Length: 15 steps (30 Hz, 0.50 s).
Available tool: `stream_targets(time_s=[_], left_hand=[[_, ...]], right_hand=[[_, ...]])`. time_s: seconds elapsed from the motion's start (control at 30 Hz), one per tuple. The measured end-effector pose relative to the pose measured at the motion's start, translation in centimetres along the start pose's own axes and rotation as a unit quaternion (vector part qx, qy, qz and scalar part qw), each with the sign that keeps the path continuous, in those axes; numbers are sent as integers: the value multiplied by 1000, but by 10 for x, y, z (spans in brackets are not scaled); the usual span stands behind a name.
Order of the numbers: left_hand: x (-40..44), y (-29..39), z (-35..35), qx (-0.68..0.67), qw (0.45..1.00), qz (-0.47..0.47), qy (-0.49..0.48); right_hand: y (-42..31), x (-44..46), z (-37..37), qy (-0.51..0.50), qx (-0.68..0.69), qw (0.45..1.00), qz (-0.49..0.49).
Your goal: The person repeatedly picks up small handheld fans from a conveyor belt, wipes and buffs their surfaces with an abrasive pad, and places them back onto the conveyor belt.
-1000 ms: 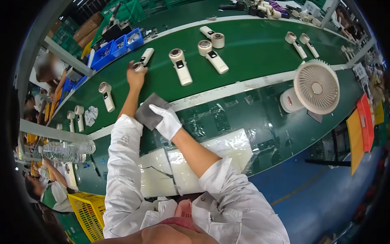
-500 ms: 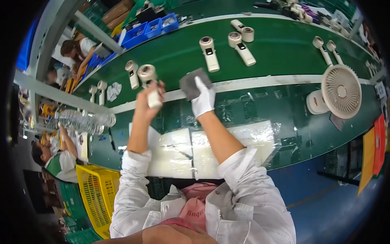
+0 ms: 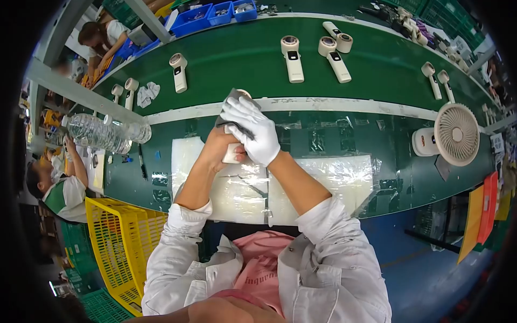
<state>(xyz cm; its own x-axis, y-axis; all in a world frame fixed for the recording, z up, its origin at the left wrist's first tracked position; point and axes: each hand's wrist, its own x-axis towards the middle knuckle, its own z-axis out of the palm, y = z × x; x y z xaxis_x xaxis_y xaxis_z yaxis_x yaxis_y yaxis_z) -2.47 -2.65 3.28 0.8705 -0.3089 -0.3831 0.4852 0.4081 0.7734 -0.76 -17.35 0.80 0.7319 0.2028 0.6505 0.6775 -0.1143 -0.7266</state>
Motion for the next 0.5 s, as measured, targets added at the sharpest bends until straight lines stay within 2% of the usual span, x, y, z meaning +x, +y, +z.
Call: stream_targets(time_s=[0.1,0.2,0.27,0.3,0.33,0.37,0.4,0.43,0.47,0.5], left_hand=[[2,2,-11,24,1000,16,-1],[-2,11,-5,70,997,20,5],[-4,15,6,106,993,55,7],[0,12,3,145,986,85,16],[0,8,1,187,977,99,26],[0,5,0,228,967,112,35],[0,3,1,269,954,124,42],[-3,3,5,352,926,110,82],[-4,2,10,377,915,117,83],[-6,0,14,401,904,123,84]], right_hand=[[-4,1,-5,-51,77,995,23],[-6,-12,-16,-23,245,928,280],[5,-3,-16,98,361,903,212],[1,3,-24,180,477,823,250],[0,6,-30,257,579,720,284],[13,2,-35,261,342,868,250],[13,5,-36,243,77,947,194],[14,9,-35,366,328,830,265],[5,5,-35,304,135,893,304],[6,7,-34,201,-34,974,103]])
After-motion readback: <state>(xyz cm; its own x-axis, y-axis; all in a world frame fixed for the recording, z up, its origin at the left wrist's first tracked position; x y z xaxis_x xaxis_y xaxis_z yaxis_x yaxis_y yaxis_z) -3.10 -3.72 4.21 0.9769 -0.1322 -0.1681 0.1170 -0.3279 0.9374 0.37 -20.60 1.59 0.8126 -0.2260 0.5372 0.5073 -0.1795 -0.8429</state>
